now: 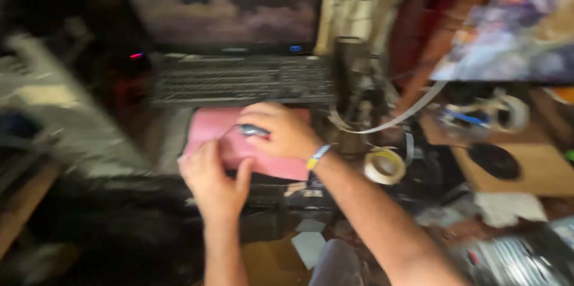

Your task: Using a computer mouse and keyboard to navigate and review technical data on a monitor.

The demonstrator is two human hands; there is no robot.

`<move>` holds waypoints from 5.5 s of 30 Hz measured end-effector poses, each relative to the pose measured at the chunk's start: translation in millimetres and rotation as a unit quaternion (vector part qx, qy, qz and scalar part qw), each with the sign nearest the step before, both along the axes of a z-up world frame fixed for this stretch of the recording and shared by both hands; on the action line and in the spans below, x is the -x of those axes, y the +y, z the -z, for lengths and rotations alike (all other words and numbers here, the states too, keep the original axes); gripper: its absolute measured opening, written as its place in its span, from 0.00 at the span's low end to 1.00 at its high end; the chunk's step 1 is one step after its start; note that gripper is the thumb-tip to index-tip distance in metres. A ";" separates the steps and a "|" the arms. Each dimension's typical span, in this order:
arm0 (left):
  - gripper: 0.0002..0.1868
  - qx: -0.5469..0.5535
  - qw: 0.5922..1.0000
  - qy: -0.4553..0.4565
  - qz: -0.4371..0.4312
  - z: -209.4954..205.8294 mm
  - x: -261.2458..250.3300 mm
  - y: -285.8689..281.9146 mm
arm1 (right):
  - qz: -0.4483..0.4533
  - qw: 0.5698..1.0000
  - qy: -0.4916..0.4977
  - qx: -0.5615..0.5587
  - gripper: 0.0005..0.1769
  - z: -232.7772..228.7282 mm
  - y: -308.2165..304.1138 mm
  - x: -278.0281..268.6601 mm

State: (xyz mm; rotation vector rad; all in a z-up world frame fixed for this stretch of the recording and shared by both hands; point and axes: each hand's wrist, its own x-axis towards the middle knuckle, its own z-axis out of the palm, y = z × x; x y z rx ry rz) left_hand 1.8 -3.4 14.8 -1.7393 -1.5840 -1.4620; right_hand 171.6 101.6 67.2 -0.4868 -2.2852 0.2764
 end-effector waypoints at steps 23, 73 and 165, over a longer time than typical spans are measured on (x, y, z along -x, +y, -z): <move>0.44 0.049 0.987 0.145 0.039 -3.0 50.8 17.1 | -0.004 0.998 -0.009 -0.056 0.17 4.7 15.7 -6.8; 0.44 -0.003 0.929 -0.345 -0.135 -14.9 47.6 156.2 | -0.006 0.997 0.000 -0.076 0.16 1.8 11.0 -4.4; 0.47 0.061 0.891 -0.449 -0.019 -25.9 51.6 135.1 | 0.016 1.000 -0.010 0.004 0.25 5.4 14.4 -4.1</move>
